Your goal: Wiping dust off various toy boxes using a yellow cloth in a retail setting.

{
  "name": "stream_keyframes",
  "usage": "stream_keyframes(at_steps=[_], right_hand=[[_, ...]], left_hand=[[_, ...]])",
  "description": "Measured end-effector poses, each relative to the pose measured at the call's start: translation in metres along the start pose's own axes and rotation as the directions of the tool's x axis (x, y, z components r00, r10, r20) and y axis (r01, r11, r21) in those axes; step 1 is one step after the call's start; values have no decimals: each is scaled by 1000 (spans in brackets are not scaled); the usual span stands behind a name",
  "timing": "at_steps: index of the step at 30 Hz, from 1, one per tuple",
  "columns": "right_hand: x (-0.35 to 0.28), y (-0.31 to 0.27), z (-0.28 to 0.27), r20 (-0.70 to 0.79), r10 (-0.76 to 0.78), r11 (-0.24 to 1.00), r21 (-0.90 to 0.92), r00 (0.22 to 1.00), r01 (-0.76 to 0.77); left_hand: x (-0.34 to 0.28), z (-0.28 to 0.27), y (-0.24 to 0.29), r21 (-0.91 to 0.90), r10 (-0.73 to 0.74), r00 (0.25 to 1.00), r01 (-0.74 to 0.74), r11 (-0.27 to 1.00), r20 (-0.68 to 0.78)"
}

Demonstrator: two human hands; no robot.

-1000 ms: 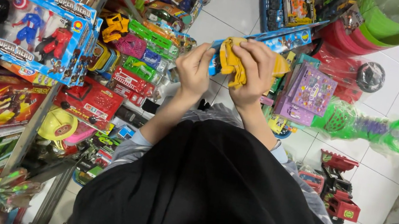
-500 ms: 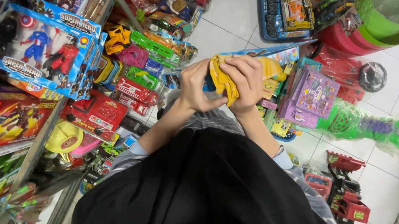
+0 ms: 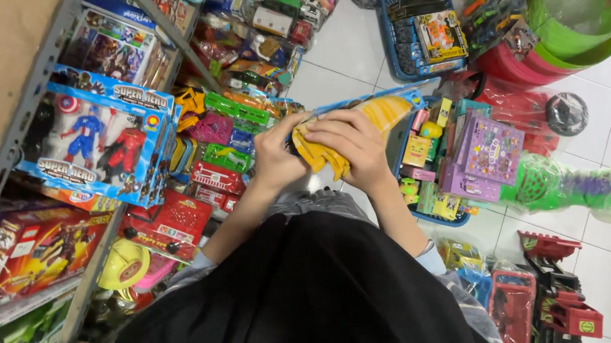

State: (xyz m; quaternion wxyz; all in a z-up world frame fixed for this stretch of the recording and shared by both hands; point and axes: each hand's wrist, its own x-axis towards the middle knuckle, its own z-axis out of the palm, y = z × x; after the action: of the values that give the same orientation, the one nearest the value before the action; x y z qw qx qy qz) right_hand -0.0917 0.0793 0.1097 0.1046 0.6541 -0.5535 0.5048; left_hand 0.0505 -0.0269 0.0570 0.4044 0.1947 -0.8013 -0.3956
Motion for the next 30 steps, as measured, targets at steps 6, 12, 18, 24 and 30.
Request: stream_keyframes(at_steps=[6,12,18,24,30], right_hand=[[-17,13,16,51,112,994,0,992,-112],[-50,42,9,-70,327,923,-191,943,-334],[-46,24,26,-221,455,808,-305,863,-504],[-14,-36,67,-117,367,927,-41,923,-373],[-20,-28,70,-92,316,949,10,944,-316]], left_hand=[[5,-42,-11,-56,-132,991,132,990,10],[9,-80,-18,-91,-104,994,108,990,43],[12,-96,-16,-28,24,998,-22,999,66],[8,-95,-19,-16,129,987,-128,992,93],[5,-109,-22,33,121,987,-126,992,107]])
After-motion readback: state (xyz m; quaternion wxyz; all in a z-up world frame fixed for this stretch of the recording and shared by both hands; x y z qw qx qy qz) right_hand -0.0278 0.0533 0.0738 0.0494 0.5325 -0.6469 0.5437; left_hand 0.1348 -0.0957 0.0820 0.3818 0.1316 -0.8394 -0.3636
